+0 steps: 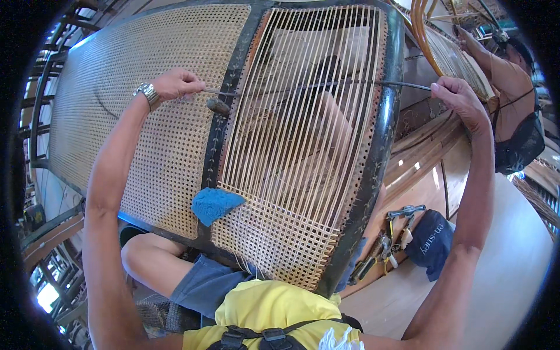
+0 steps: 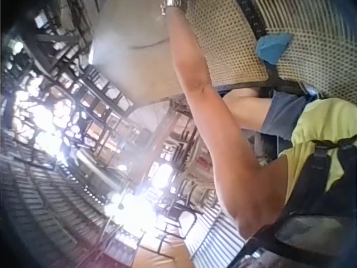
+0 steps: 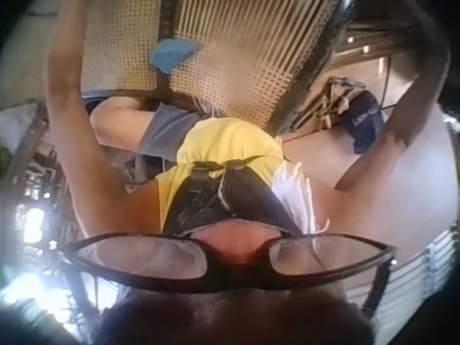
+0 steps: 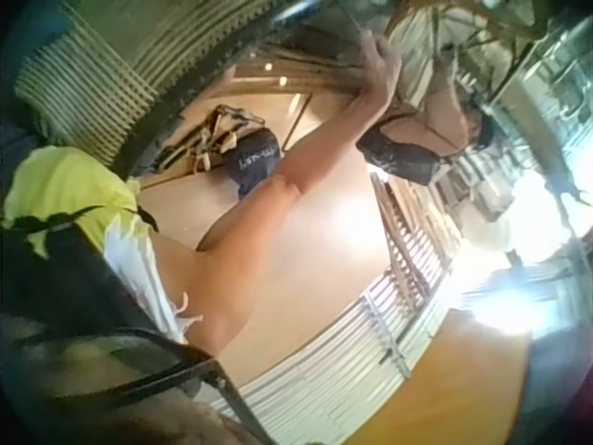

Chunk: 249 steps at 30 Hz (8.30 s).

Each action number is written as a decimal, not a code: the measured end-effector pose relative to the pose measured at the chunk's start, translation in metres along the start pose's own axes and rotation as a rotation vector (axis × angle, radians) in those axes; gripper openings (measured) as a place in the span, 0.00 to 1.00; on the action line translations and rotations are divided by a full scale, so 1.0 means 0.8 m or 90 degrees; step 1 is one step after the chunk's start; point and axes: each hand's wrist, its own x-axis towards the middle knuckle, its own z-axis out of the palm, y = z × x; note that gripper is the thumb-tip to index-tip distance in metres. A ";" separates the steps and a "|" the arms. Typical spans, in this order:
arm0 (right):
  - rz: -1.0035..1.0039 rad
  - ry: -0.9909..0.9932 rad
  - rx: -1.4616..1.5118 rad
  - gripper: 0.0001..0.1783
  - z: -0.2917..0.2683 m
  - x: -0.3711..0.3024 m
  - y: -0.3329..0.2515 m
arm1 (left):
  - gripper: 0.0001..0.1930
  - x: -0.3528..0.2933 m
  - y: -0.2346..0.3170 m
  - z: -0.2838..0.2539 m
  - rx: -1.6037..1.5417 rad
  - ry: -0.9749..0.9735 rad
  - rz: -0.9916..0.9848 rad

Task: Repairing and weaving the seat of a rattan chair using material strips and manual tools.

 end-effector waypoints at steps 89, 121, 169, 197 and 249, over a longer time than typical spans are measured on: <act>-0.220 0.465 0.005 0.14 0.393 -0.261 -0.062 | 0.04 -0.224 0.117 0.339 -0.057 0.512 0.283; -0.257 0.491 0.039 0.14 0.395 -0.262 -0.053 | 0.06 -0.205 0.282 0.366 -0.062 0.302 0.512; -0.192 0.366 0.448 0.34 0.302 -0.089 0.023 | 0.16 -0.281 0.161 0.511 -1.369 0.062 -0.140; -0.046 0.431 -0.020 0.39 0.296 -0.096 0.026 | 0.32 -0.629 -0.063 0.523 -1.057 1.088 -0.478; -0.156 0.605 -0.323 0.30 0.320 -0.148 -0.042 | 0.33 -0.362 0.075 0.189 -0.114 1.018 0.003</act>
